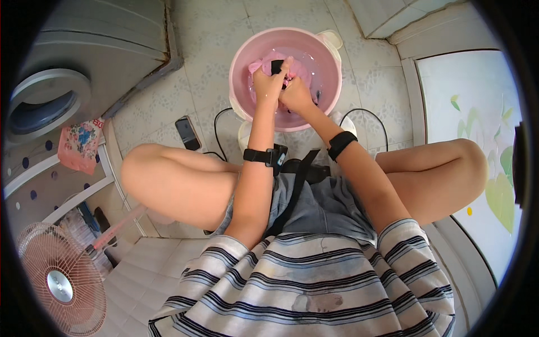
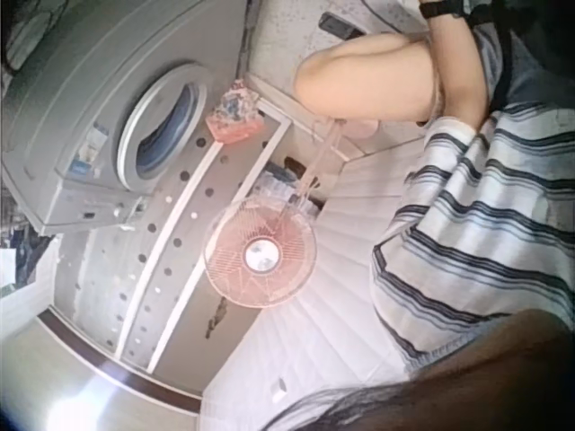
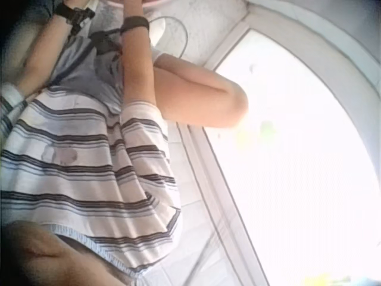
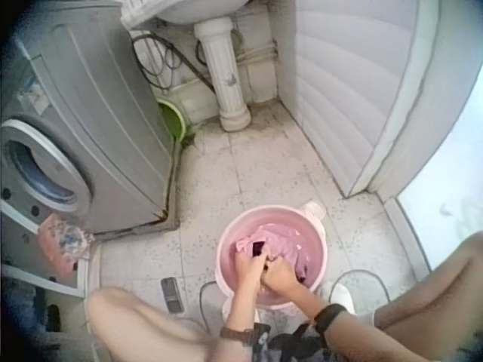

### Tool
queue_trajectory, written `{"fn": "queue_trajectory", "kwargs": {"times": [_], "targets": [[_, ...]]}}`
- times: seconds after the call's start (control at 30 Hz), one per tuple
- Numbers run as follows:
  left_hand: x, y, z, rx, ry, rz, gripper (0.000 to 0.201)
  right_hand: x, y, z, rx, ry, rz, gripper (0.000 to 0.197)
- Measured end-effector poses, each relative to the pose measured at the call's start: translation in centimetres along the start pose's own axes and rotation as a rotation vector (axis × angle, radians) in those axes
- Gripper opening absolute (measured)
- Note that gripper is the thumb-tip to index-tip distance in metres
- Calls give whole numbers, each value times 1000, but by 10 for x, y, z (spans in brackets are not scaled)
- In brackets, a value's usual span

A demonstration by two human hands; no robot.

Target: Hand washing items of clothing in a small basin of water on the floor.

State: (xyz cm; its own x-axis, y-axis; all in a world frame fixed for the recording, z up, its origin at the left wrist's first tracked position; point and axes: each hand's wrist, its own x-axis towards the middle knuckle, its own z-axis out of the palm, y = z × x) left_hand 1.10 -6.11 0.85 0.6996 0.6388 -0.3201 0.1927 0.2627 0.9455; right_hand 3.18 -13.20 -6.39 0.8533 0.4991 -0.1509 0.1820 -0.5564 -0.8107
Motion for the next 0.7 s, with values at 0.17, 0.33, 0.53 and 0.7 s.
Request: {"fn": "queue_trajectory", "kwargs": {"times": [0.17, 0.33, 0.53, 0.7], "targets": [[5, -1, -24, -309, 34, -68, 28, -6, -32, -12, 234, -225, 113, 27], [8, -9, -7, -386, -28, -144, 32, 2, 20, 4, 449, -251, -49, 26], [13, -9, -10, -337, -111, -247, 22, 7, 0, -12, 563, -168, 14, 31], [9, -36, -24, 169, -434, 78, 82, 20, 6, -65, 1035, -303, 231, 26]]}}
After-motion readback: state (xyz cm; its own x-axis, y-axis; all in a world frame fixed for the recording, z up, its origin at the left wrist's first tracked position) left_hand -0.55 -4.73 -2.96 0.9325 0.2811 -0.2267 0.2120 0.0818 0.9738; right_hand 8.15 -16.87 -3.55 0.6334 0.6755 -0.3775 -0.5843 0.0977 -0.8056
